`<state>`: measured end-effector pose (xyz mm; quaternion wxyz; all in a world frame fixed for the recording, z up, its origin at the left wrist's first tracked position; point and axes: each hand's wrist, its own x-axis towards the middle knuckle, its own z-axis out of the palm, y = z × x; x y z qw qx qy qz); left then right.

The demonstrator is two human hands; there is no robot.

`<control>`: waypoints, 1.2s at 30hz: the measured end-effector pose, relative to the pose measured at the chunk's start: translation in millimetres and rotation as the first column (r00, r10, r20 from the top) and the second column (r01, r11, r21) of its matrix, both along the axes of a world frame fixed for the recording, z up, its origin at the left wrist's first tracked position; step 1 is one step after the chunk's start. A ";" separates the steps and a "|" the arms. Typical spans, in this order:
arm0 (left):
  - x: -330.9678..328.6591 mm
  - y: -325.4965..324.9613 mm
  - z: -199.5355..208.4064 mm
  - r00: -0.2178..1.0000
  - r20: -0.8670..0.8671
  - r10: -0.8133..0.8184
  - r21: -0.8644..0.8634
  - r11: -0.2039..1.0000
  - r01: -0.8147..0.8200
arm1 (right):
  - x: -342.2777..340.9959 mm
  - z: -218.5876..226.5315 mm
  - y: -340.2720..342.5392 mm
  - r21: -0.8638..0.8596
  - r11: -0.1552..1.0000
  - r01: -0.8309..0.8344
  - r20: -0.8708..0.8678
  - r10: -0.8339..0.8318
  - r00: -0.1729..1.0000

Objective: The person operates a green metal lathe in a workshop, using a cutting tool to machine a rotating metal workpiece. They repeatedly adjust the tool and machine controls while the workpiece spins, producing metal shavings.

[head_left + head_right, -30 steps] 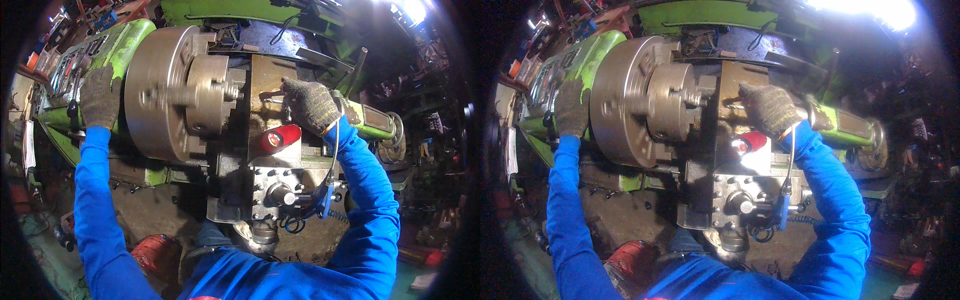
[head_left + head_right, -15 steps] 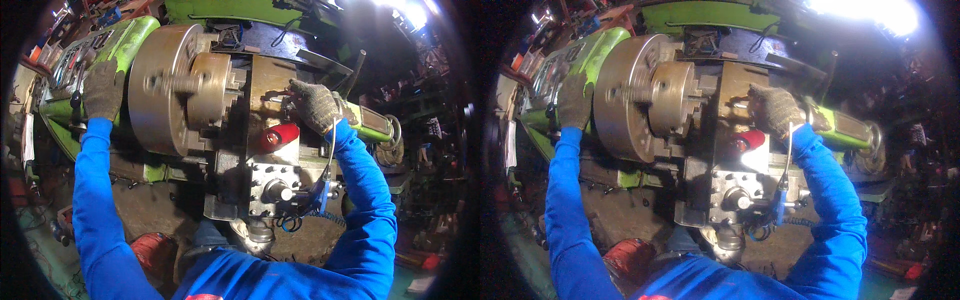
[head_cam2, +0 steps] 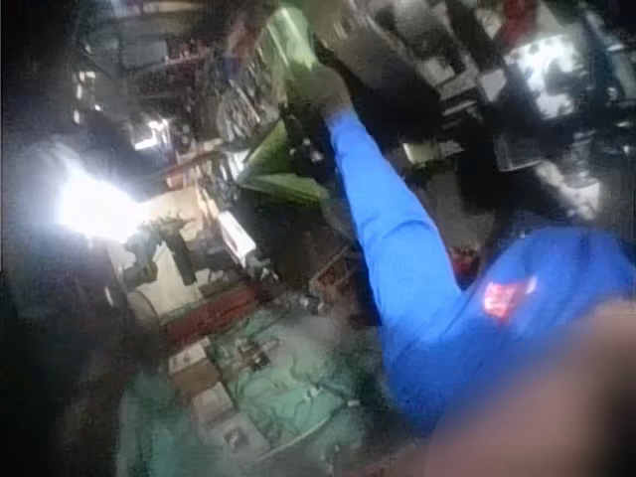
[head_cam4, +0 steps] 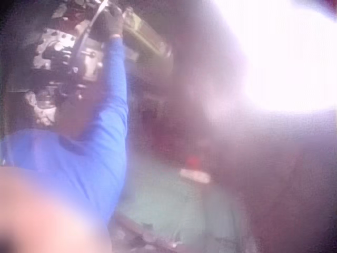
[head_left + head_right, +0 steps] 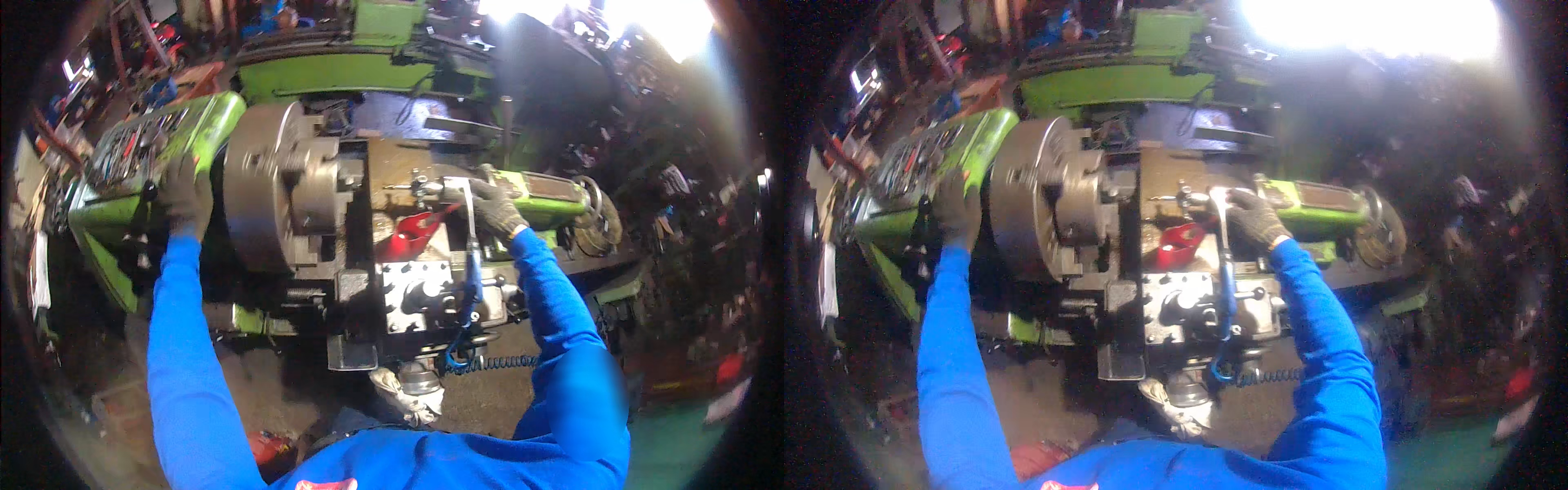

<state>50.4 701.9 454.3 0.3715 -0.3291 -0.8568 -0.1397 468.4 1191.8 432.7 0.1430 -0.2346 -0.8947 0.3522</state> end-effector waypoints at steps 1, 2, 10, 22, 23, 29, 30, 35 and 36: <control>21.6 0.6 -10.4 0.998 0.051 -0.033 0.096 0.995 0.028 | 12.2 12.4 -1.4 0.004 0.995 0.098 -0.023 -0.098 0.995; 47.6 -6.5 -20.9 0.993 0.099 -0.069 0.182 0.982 0.050 | 24.1 23.0 -3.4 -0.004 0.981 0.192 -0.051 -0.192 0.980; 348.6 -116.7 -194.9 0.542 0.836 -0.079 0.350 0.838 -0.418 | 242.4 8.8 -73.2 -0.048 0.785 0.617 -0.233 -0.610 0.757; 432.9 25.6 -70.7 0.529 0.648 -0.548 0.613 0.787 0.064 | 551.5 -223.0 -147.8 -0.120 0.341 0.932 0.161 -0.920 0.357; 425.5 42.5 -45.4 0.619 0.577 -0.533 0.591 0.796 0.134 | 531.6 -201.3 -128.0 0.001 0.428 0.904 0.116 -0.898 0.425; 420.3 148.0 -25.5 0.576 0.637 -0.512 0.639 0.768 -0.025 | 490.9 -82.8 59.6 0.367 0.566 0.738 -0.037 -0.784 0.620; 419.9 165.2 -35.9 0.489 0.642 -0.591 0.693 0.720 -0.040 | 502.2 -83.1 115.6 0.476 0.578 0.663 -0.015 -0.749 0.663; 330.8 139.8 -138.2 0.425 0.777 -0.465 0.547 0.832 -0.090 | 380.6 55.6 216.3 0.323 0.681 0.657 -0.305 -0.583 0.753; 360.3 166.9 -97.7 0.253 0.813 -0.525 0.575 0.793 -0.202 | 371.4 51.9 246.5 0.398 0.675 0.622 -0.395 -0.486 0.780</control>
